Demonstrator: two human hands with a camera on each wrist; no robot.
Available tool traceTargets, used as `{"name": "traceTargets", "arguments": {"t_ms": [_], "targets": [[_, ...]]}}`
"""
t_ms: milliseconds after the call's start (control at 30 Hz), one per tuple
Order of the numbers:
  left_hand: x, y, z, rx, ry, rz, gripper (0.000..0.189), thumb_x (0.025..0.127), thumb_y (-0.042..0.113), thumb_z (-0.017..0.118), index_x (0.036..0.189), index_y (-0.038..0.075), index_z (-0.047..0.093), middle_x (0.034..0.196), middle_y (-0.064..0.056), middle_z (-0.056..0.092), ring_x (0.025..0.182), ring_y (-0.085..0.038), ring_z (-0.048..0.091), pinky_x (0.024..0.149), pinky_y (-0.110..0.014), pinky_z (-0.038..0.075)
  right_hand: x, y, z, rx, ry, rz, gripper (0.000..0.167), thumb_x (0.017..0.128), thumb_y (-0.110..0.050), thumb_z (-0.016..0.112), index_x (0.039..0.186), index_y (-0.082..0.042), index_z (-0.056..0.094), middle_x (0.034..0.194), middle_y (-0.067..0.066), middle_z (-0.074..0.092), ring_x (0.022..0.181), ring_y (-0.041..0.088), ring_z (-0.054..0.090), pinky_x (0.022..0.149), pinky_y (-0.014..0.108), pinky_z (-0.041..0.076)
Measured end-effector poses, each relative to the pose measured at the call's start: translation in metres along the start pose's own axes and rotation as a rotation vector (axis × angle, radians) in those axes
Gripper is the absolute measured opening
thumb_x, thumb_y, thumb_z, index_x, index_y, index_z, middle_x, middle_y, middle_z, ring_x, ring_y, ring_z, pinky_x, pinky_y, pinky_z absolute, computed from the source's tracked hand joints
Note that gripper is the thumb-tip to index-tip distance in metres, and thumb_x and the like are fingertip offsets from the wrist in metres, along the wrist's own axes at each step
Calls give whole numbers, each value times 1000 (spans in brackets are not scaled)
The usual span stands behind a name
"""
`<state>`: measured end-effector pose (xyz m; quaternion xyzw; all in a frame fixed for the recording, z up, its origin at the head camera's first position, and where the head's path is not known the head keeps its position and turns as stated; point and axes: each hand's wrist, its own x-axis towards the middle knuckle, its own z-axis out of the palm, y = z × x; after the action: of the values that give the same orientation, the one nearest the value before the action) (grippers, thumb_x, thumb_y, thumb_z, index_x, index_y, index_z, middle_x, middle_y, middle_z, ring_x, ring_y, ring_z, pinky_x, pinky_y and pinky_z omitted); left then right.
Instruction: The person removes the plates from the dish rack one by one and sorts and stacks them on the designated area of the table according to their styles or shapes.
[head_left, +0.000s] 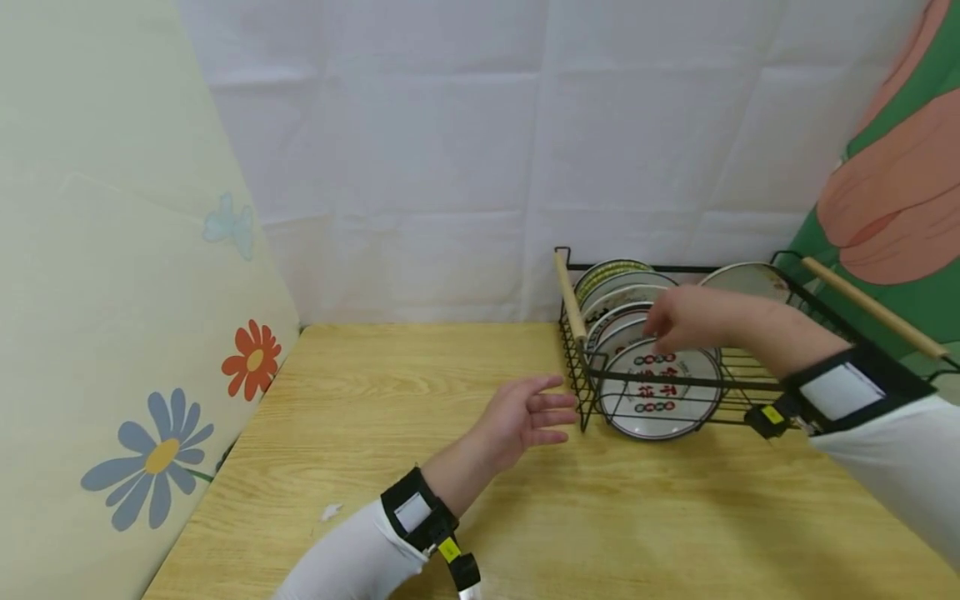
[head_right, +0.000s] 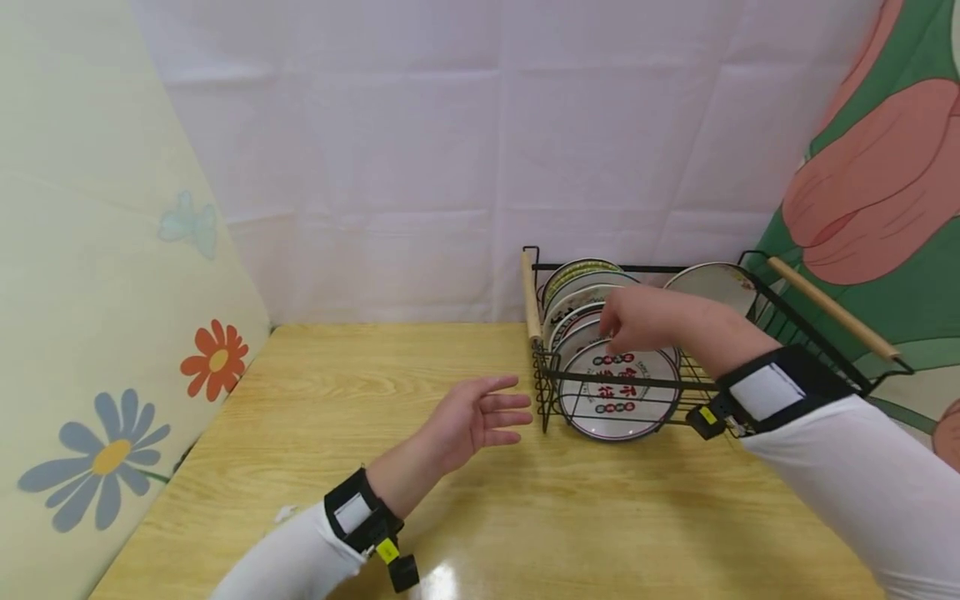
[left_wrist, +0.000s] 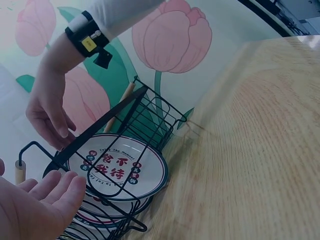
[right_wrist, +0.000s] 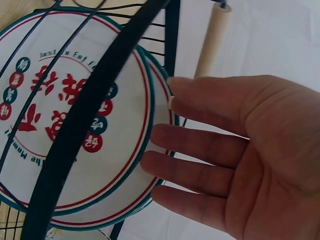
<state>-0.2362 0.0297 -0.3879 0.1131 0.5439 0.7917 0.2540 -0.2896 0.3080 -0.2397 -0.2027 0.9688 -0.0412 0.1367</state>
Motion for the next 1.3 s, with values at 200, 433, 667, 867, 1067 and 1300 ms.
{"name": "traceTargets", "arguments": {"t_ms": [200,433,667,867,1067,1300], "targets": [[0,-4,0,-8,1,1,50,106,36,50,146,6,55,140,-25,63,130,-41,62,100,-46,58,5,3,7,-105,40,-16,27,89,-12,75,113,0,75,100,5,76,89,20,71,81,47,61],[1,-7,0,-26,10,-7,49,106,34,50,145,6,55,141,-28,61,128,-40,64,103,-48,56,10,6,15,-148,63,-5,22,88,-9,73,109,-2,76,92,3,73,82,15,67,76,43,60],[0,-10,-1,-49,1,-19,50,106,38,49,147,9,53,137,-22,66,129,-40,63,100,-48,57,16,14,23,-108,30,-1,12,91,-5,68,99,-5,76,84,0,71,75,13,63,70,38,58],[-1,-11,3,-53,-2,-33,51,105,42,50,148,14,53,139,-21,65,128,-38,64,97,-47,59,16,21,27,-132,42,-56,13,89,-2,66,85,-11,74,78,-2,66,70,13,57,65,34,52],[-2,-10,7,-50,-16,-13,52,106,42,48,149,13,51,144,-25,59,124,-35,67,98,-47,59,11,24,21,-160,72,-69,13,91,-3,69,82,-12,73,77,-3,66,71,12,57,65,35,52],[-2,-6,9,-56,-35,-3,52,105,43,48,149,15,50,140,-20,64,125,-35,67,98,-48,58,2,29,-3,-173,101,-74,12,91,-3,69,88,-10,77,84,-1,70,75,13,61,68,38,56]]}}
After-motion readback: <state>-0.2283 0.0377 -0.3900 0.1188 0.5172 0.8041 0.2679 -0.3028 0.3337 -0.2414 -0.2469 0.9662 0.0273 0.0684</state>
